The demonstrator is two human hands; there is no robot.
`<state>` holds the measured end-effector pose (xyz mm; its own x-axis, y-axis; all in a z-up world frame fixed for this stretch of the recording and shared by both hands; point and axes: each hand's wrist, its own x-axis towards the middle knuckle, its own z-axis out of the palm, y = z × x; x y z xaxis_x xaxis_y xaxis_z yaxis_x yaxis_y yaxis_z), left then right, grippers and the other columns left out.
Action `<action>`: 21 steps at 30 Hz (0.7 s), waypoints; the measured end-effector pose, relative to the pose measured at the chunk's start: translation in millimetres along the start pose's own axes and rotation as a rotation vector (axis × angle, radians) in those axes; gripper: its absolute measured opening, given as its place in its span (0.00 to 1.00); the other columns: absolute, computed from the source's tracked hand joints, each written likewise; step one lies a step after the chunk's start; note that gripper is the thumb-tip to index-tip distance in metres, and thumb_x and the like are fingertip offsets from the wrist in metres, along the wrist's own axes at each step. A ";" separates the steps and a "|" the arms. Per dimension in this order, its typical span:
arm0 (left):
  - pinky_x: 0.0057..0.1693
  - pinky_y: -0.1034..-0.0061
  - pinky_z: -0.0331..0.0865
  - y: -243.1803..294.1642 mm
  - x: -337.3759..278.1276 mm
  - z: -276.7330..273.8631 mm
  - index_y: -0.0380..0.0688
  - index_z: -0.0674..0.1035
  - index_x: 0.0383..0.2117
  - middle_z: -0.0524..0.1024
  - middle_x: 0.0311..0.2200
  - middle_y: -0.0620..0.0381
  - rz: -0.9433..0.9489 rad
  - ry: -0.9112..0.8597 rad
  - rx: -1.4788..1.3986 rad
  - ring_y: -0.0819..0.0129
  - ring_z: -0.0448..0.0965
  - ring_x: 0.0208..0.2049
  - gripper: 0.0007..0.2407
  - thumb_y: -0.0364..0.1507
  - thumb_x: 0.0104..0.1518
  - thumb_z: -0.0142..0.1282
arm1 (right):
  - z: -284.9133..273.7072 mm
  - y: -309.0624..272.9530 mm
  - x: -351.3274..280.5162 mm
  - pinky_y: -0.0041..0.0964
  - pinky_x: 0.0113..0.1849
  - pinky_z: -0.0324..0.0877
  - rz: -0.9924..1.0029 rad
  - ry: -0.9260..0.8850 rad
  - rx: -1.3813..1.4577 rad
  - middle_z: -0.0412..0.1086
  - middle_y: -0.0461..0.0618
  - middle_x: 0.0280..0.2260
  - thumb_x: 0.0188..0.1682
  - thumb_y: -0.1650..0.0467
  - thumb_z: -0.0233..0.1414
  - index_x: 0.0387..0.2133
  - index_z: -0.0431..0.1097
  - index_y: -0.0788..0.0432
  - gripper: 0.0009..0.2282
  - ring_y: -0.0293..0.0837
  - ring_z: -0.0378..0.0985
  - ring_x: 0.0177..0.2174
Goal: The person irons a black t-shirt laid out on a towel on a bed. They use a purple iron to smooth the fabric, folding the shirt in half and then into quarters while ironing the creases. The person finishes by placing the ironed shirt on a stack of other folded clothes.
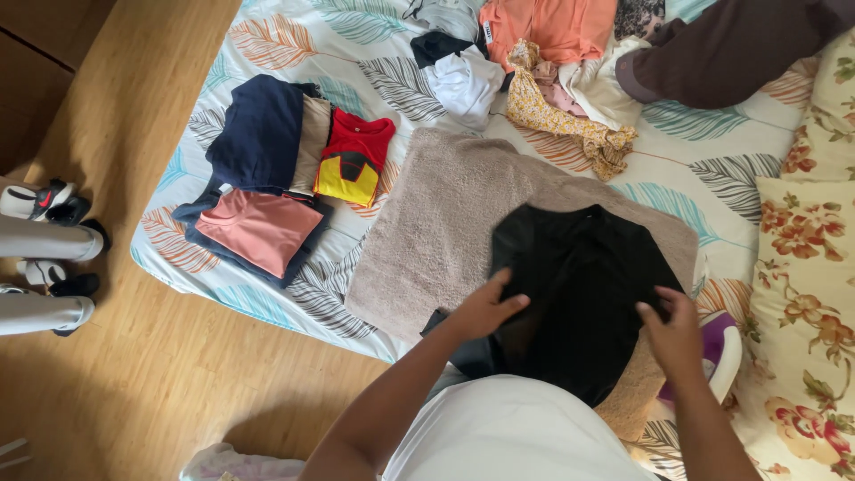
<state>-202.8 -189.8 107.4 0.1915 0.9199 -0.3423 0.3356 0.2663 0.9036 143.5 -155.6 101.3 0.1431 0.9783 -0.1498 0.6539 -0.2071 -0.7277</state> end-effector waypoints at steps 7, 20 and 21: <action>0.67 0.55 0.65 115.3 -34.9 -18.2 0.46 0.71 0.63 0.78 0.53 0.43 0.157 -0.412 0.092 0.47 0.74 0.60 0.25 0.42 0.60 0.56 | -14.6 -162.1 -16.9 0.60 0.64 0.38 -0.925 -0.520 0.080 0.50 0.60 0.69 0.30 0.83 0.41 0.69 0.57 0.54 0.43 0.63 0.38 0.68; 0.40 0.69 0.72 127.0 -49.3 -86.4 0.45 0.76 0.51 0.82 0.33 0.54 0.124 -0.618 0.426 0.61 0.81 0.30 0.28 0.41 0.42 0.67 | -46.8 -112.3 -16.1 0.30 0.42 0.77 -0.202 -0.967 -0.608 0.83 0.32 0.40 0.35 0.59 0.67 0.43 0.76 0.43 0.21 0.35 0.85 0.37; 0.45 0.65 0.73 117.9 -48.0 -86.3 0.45 0.78 0.48 0.83 0.39 0.54 0.146 -0.665 0.580 0.57 0.83 0.36 0.27 0.43 0.41 0.67 | -49.7 -102.9 -14.3 0.31 0.43 0.76 -0.242 -0.942 -0.779 0.81 0.29 0.41 0.37 0.58 0.66 0.39 0.77 0.43 0.16 0.35 0.84 0.39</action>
<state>-252.0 -177.7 252.5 0.7034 0.5279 -0.4759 0.6453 -0.1937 0.7390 111.0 -148.6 211.6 -0.4200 0.5487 -0.7229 0.9014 0.3450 -0.2618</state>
